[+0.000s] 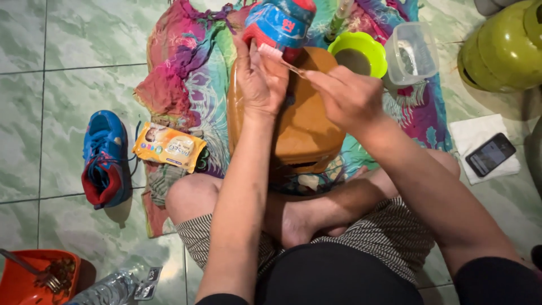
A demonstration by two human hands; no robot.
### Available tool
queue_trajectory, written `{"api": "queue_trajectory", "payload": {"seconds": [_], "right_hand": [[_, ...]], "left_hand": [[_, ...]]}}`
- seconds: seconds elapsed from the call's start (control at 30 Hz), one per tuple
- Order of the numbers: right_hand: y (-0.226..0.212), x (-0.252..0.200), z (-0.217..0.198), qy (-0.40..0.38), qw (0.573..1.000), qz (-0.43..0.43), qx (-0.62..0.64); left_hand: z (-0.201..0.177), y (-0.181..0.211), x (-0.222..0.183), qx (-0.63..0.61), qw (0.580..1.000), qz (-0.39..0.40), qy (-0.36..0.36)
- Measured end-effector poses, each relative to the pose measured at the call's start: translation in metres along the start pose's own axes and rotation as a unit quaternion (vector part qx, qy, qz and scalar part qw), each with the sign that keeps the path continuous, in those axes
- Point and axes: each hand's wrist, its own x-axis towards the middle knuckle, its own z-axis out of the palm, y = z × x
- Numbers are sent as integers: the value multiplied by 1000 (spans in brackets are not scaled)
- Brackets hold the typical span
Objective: A person is cleaning the outsole of a blue and red sneaker by applying liquid from a bowl with a brush and scrubbing the surface.
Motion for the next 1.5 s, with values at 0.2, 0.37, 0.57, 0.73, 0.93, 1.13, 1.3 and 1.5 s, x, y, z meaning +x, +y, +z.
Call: {"api": "queue_trajectory", "payload": {"seconds": [0.2,0.37,0.57,0.73,0.93,1.13,1.3,1.5], "right_hand": [[35,-38,-5,-54,993,8,-108],[39,-59,-12,-6,995,81,53],[15,-28,16,-17,984,101,146],[14,-31,6,-17,981,101,166],[-6,-72,8,122,871,369,302],[-40,-69,16,153,755,493,405],[-31,-38,-1,92,901,343,248],[-26,-16,-21,29,919,325,221]], "left_hand": [[16,-4,-5,59,998,4,-39],[-14,-5,6,4,985,37,-171],[1,-3,1,75,990,69,-96],[-31,12,15,-2,992,43,119],[-29,12,-18,-99,977,46,186],[-19,-16,-71,-193,925,44,325],[-6,-21,-84,-106,907,12,407],[18,-2,-119,387,842,-1,375]]}}
